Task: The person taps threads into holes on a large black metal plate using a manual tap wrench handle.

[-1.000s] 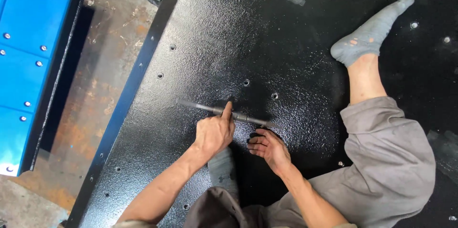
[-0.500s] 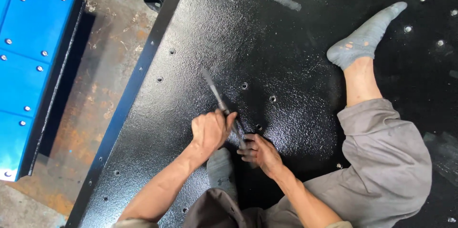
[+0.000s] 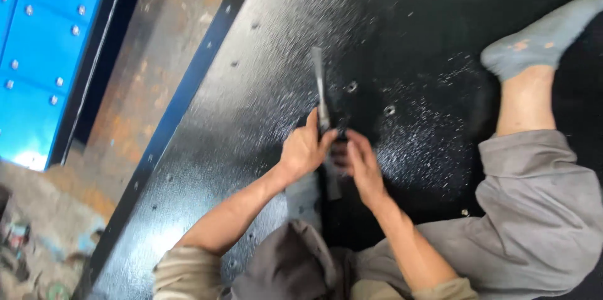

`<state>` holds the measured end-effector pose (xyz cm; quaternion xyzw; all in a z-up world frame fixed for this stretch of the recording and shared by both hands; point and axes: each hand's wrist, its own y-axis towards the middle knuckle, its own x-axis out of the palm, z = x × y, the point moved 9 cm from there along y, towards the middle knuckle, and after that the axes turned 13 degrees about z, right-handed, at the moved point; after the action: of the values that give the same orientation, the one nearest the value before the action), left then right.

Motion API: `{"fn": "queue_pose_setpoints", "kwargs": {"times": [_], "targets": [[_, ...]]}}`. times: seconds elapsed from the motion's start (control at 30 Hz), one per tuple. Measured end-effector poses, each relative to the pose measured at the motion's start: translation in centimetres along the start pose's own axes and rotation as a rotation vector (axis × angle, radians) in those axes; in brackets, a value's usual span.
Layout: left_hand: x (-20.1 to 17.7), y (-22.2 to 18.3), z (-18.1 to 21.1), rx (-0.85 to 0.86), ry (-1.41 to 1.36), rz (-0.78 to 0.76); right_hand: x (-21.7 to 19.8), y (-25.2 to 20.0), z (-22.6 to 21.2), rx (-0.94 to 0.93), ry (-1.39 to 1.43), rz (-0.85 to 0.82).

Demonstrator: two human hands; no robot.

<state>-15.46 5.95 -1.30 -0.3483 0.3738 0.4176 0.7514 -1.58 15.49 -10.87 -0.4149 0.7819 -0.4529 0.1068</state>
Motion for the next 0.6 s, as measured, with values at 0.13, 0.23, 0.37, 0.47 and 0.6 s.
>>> {"fn": "queue_pose_setpoints", "kwargs": {"times": [0.13, 0.23, 0.37, 0.47, 0.6], "targets": [[2.3, -2.0, -3.3, -0.408, -0.637, -0.184, 4.3, -1.1, -8.5, -0.383, -0.488, -0.007], [-2.4, -2.1, -2.4, -0.177, -0.415, -0.039, 7.0, -1.2, -12.0, -0.494, -0.867, -0.094], [-14.6, -2.1, 5.5, 0.484, 0.199, 0.616, 8.6, -1.7, -13.9, -0.714, -1.359, -0.271], [-8.7, -0.2, 1.6, 0.311, 0.103, 0.223, 10.7, -3.5, -15.2, -1.261, -1.581, -0.210], [0.9, -3.3, -2.4, -0.123, -0.110, -0.218, 11.5, -7.0, -16.2, -1.559, -1.318, 0.011]]}}
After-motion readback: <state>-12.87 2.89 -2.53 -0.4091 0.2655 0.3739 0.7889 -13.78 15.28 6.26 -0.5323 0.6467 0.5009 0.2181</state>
